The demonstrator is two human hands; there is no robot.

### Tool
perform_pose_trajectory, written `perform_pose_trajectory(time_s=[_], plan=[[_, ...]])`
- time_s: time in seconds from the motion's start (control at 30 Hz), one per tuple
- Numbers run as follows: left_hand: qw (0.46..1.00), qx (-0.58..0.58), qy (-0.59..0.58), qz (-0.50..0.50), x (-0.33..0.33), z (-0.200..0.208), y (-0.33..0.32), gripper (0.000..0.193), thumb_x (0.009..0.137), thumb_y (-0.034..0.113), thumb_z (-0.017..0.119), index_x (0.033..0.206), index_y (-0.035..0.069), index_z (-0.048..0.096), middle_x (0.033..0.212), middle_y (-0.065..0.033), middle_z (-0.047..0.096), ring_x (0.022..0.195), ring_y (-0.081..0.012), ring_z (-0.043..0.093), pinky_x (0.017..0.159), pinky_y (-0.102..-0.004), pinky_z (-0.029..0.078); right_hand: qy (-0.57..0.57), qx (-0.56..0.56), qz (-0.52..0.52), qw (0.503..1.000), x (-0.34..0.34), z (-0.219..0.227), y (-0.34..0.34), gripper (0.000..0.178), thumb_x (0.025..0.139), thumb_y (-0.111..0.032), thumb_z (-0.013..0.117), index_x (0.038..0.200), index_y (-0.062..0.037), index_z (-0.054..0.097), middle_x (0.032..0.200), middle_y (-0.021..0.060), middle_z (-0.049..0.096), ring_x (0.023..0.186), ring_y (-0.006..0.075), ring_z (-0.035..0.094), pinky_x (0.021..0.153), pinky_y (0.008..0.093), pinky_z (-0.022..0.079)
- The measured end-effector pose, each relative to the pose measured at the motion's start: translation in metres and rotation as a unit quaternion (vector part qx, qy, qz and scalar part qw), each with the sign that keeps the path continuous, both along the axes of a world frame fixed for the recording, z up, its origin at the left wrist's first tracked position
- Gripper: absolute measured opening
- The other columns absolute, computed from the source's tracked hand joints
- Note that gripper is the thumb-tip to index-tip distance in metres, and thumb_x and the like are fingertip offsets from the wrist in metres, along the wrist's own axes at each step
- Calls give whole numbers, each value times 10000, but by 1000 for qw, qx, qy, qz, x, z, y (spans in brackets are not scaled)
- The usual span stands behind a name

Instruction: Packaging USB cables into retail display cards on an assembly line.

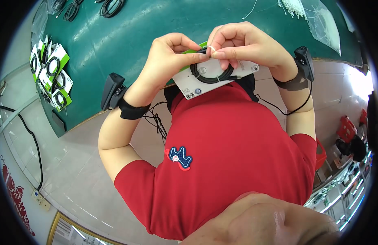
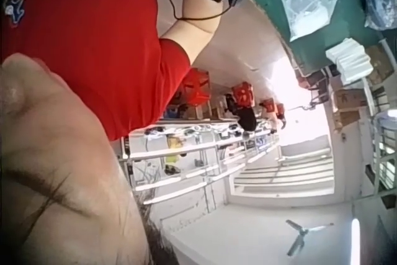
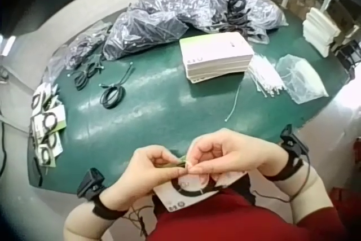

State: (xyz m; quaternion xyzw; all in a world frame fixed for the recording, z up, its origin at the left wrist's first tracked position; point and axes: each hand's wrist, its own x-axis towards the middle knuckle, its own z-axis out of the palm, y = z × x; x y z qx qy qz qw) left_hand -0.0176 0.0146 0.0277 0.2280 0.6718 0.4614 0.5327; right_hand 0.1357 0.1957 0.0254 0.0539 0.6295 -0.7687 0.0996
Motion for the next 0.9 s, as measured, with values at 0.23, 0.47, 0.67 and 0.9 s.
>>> perform_pose_trajectory(time_s=[0.23,0.47,0.67,0.9], plan=[[989,-10,-145,12,-3,-15,-4,201,816,30,804,964,-10,674,910,-125,744,847,-163,721,748,-275,578,-34,30,-57,997,3,-3,-9,103,956,-120,682,985,-22,672,824,-8,659,647,42,618,522,168,433],[984,-8,-178,26,-4,-22,-6,197,809,24,807,961,-3,684,913,-109,735,843,-160,716,755,-277,576,8,85,-78,993,6,-8,-16,169,951,-154,698,1006,5,681,842,24,681,666,51,633,544,184,463],[980,-4,-195,25,-3,-26,-7,182,806,19,806,949,7,695,919,-102,733,839,-156,711,761,-275,572,112,196,-160,961,9,-25,-26,73,925,-32,700,973,21,688,864,21,672,674,43,603,566,183,469],[982,0,-187,29,-2,-30,-10,178,807,11,800,949,3,692,926,-107,734,844,-156,709,756,-275,570,228,387,-180,875,7,-23,-33,67,877,-1,726,942,-3,710,856,50,682,687,94,623,565,218,479]])
